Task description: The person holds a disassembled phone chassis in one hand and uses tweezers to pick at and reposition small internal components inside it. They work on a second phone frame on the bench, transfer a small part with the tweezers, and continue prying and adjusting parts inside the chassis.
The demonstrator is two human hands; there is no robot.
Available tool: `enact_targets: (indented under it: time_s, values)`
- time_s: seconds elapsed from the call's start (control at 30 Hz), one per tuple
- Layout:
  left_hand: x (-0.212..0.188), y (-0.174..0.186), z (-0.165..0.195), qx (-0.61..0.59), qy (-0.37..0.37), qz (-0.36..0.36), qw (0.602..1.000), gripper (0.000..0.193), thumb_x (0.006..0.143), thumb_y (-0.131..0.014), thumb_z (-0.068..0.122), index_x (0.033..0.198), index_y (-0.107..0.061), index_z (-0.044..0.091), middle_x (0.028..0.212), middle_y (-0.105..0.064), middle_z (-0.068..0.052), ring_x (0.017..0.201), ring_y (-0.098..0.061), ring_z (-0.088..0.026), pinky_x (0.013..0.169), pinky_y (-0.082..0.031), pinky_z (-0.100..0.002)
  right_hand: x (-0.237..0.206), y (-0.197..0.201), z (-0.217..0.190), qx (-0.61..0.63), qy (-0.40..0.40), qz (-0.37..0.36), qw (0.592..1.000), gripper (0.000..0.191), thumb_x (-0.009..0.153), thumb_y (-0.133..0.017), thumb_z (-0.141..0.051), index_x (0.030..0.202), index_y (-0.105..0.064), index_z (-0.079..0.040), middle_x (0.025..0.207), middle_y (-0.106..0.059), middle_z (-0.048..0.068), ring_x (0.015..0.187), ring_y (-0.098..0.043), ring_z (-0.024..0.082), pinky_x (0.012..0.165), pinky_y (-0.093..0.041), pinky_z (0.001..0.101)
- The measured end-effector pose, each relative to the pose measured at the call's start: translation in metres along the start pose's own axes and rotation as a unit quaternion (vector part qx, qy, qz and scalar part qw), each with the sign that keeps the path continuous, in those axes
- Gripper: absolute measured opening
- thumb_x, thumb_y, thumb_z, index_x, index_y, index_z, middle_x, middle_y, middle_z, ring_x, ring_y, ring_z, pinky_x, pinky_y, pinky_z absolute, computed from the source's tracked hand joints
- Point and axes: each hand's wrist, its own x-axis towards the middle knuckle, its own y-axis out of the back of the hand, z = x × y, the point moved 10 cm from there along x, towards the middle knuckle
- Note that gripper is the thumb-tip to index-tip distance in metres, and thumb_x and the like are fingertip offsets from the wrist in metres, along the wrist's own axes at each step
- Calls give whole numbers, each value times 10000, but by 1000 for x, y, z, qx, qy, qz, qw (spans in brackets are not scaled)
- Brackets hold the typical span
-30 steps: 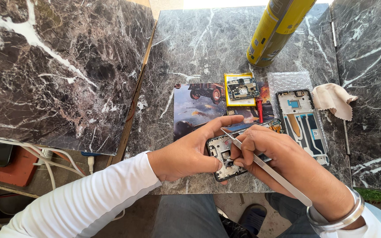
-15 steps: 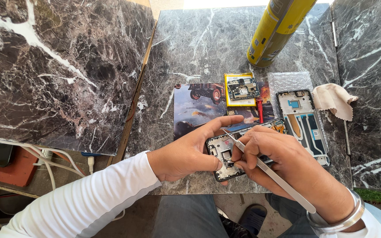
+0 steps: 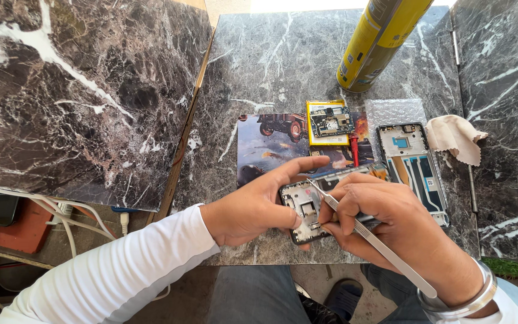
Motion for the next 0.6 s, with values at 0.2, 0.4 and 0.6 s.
enact_targets:
  time_s: [0.2, 0.4, 0.6]
  values:
    - [2, 2, 4, 40, -16, 15, 999, 904, 836, -571, -57, 1650, -203, 85, 1425, -463, -160, 1113, -642, -211, 854, -634, -387, -6, 9, 11, 20, -5, 33, 999, 311, 737, -822, 8, 753, -526, -87, 900, -768, 21, 857, -743, 162, 710, -595, 300]
    - [4, 0, 3, 44, -12, 17, 999, 906, 832, -572, -72, 1648, -212, 90, 1423, -471, -170, 1091, -654, -210, 843, -631, -367, -17, 20, 33, 135, -36, 56, 989, 306, 783, -788, 67, 787, -527, -92, 968, -746, 113, 928, -737, 186, 798, -620, 315]
    - [3, 8, 10, 71, -37, 51, 996, 912, 794, -575, -98, 1627, -267, 107, 1440, -410, -132, 1104, -632, -193, 856, -628, -359, -38, 79, 42, 149, -45, 179, 971, 294, 896, -726, 85, 887, -503, -106, 980, -716, 168, 1023, -727, 201, 890, -606, 320]
